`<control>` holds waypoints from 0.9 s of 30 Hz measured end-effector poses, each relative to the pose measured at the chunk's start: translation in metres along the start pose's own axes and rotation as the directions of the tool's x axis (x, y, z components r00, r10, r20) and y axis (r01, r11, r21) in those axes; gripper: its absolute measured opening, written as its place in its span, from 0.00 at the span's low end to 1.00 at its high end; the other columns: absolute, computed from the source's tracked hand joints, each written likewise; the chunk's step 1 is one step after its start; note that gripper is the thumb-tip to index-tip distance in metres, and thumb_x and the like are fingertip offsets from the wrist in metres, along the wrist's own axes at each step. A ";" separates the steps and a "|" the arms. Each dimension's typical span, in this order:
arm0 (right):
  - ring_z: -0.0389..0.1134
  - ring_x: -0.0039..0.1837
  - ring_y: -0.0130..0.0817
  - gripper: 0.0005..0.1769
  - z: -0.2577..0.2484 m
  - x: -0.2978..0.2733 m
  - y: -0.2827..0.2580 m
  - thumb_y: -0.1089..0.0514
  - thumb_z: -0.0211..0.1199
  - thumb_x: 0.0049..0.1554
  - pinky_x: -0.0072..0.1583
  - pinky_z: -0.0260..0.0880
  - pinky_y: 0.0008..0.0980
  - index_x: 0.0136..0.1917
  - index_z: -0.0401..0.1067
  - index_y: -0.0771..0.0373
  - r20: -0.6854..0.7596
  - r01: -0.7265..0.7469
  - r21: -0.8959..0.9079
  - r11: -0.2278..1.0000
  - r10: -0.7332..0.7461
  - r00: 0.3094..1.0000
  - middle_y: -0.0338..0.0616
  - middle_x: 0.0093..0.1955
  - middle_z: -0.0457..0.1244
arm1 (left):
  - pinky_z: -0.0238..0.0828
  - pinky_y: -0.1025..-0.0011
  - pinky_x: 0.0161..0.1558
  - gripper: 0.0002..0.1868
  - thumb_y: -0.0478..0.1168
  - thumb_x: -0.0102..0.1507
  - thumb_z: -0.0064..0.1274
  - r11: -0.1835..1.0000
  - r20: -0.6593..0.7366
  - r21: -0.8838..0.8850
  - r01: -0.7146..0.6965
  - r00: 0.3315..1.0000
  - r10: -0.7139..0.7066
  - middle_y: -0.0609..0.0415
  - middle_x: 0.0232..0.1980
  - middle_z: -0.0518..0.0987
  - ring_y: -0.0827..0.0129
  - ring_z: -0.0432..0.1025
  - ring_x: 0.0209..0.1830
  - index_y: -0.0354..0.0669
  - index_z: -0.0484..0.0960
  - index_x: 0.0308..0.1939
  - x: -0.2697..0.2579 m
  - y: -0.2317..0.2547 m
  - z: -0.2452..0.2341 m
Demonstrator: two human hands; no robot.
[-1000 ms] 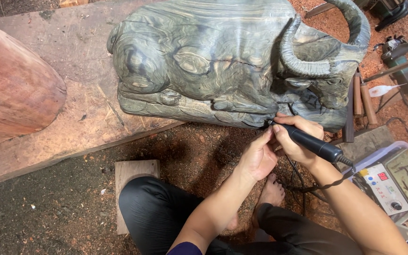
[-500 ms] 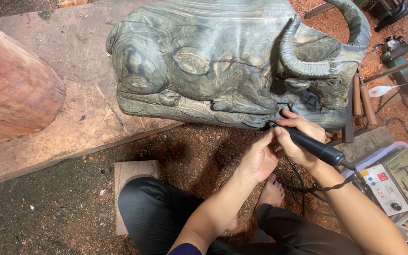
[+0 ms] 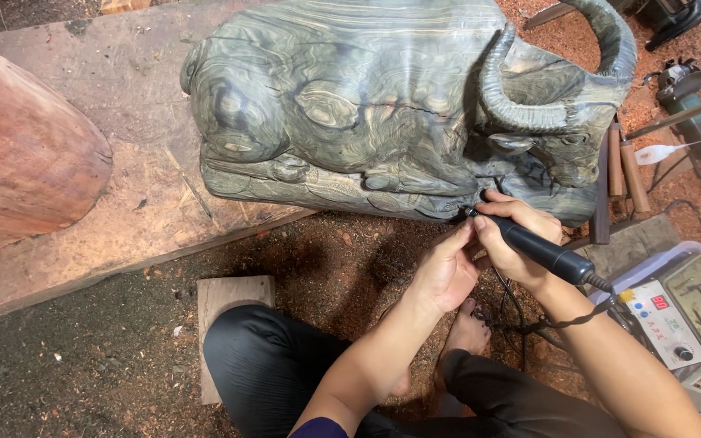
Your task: The person uses a rotary carving tool to refine the details of a wooden buffalo sculpture. They focus on the neck and shoulder area, carefully shaping the wood and removing material to enhance the texture and form of the piece.
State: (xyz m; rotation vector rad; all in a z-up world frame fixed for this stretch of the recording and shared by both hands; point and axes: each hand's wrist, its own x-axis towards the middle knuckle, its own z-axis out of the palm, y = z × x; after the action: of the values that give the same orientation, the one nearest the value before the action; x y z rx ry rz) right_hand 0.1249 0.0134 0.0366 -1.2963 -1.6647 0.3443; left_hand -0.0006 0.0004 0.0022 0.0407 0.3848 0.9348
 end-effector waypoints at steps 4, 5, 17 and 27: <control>0.73 0.60 0.55 0.04 0.001 0.000 0.002 0.63 0.72 0.54 0.59 0.73 0.47 0.45 0.82 0.63 -0.002 0.007 0.017 1.000 -0.007 1.000 0.49 0.44 0.73 | 0.64 0.62 0.57 0.07 0.49 0.69 0.57 1.000 0.003 0.003 0.002 1.000 -0.002 0.66 0.46 0.82 0.73 0.72 0.49 0.56 0.84 0.48 0.001 0.000 -0.001; 0.73 0.60 0.55 0.04 0.000 0.001 0.002 0.62 0.72 0.54 0.59 0.73 0.47 0.45 0.82 0.63 0.005 0.005 0.008 1.000 -0.005 1.000 0.48 0.44 0.73 | 0.65 0.62 0.56 0.07 0.48 0.69 0.57 1.000 0.005 -0.005 0.002 1.000 -0.002 0.66 0.46 0.83 0.73 0.72 0.49 0.56 0.84 0.48 0.001 0.000 0.001; 0.73 0.59 0.56 0.04 -0.001 0.003 -0.001 0.62 0.71 0.55 0.58 0.73 0.48 0.45 0.82 0.62 0.006 0.018 -0.007 1.000 -0.018 1.000 0.48 0.44 0.73 | 0.66 0.65 0.54 0.06 0.48 0.69 0.56 0.999 0.011 -0.040 0.018 1.000 -0.017 0.66 0.46 0.83 0.73 0.73 0.48 0.56 0.84 0.47 -0.003 0.004 0.009; 0.73 0.59 0.55 0.05 -0.002 0.003 0.001 0.62 0.71 0.55 0.58 0.73 0.48 0.45 0.82 0.62 0.012 0.006 -0.007 1.000 -0.006 1.000 0.49 0.45 0.73 | 0.64 0.64 0.55 0.05 0.49 0.69 0.55 1.000 0.007 -0.005 0.011 1.000 -0.011 0.67 0.45 0.82 0.74 0.72 0.49 0.58 0.84 0.46 -0.005 0.005 0.013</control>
State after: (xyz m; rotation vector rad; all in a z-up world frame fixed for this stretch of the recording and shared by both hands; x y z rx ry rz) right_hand 0.1269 0.0163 0.0383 -1.2966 -1.6809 0.3437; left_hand -0.0031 0.0014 0.0166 0.0372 0.3764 0.9241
